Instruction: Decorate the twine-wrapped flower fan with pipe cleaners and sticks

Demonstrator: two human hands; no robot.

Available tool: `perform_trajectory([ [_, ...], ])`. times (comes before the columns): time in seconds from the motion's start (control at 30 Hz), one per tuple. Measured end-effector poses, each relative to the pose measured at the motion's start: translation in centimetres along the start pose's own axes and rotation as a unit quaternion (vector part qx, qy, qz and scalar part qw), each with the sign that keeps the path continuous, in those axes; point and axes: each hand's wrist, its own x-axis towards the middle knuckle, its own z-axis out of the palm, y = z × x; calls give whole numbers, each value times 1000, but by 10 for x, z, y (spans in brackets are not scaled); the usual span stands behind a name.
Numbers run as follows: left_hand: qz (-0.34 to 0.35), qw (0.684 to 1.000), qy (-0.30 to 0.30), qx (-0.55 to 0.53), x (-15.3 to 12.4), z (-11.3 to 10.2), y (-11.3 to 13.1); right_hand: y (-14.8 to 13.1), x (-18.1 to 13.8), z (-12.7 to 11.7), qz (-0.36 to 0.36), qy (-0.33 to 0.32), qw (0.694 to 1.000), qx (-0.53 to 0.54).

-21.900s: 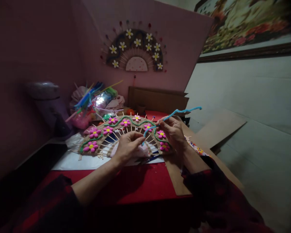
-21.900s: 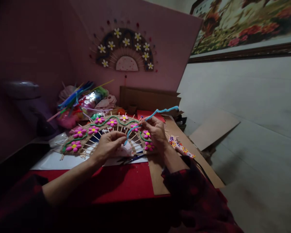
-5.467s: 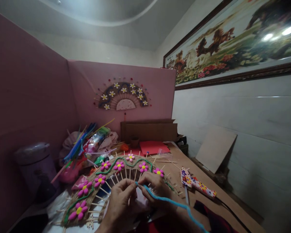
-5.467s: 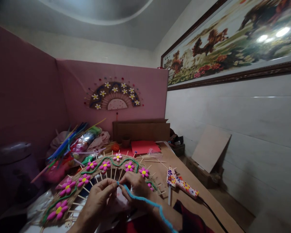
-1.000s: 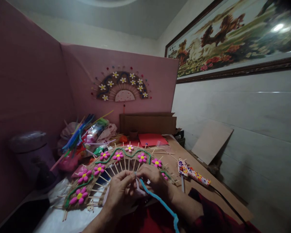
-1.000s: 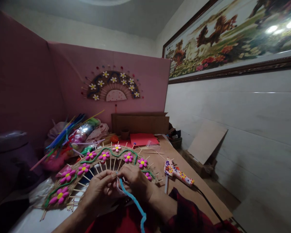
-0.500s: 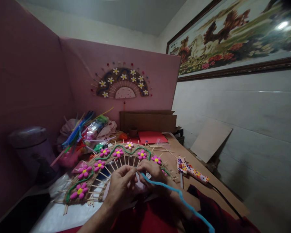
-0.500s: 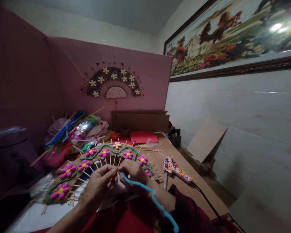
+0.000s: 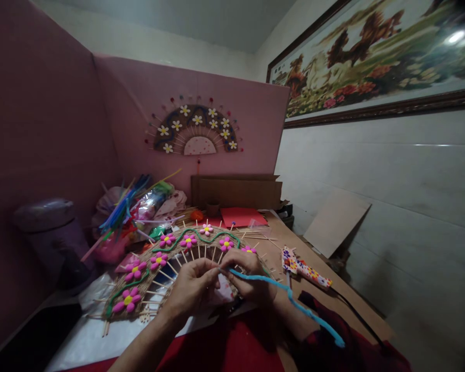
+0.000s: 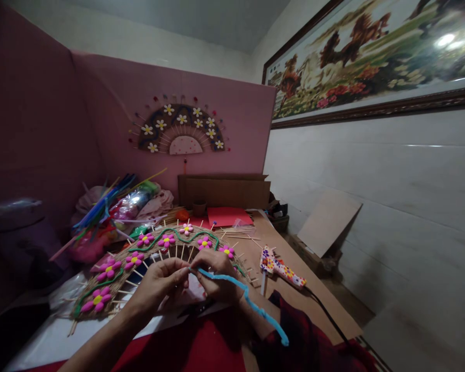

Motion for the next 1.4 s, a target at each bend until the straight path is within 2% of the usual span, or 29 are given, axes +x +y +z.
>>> perform_trajectory([
  [0.27, 46, 998, 0, 43, 4, -3, -8, 1, 0, -3, 10, -30, 1000, 0],
  [0.6, 19, 996, 59, -71, -1, 10, -7, 2, -2, 7, -57, 55, 996, -37],
  [0.8, 27, 982, 81, -167, -1, 10, -12, 5, -4, 12, -100, 64, 990, -74],
  [1.0, -5, 967, 102, -232, -1, 15, -12, 22, -6, 21, -179, 59, 975, -117],
  [1.1, 1, 972, 102, -212, -2, 16, -11, 19, -5, 21, -164, 69, 977, -114],
  [1.3, 24, 994, 70, -83, -10, 18, 0, -2, -2, 11, -42, 70, 996, -47],
  [1.4, 16, 998, 47, -35, -13, 17, 4, -2, -1, 6, -28, 58, 997, -28],
])
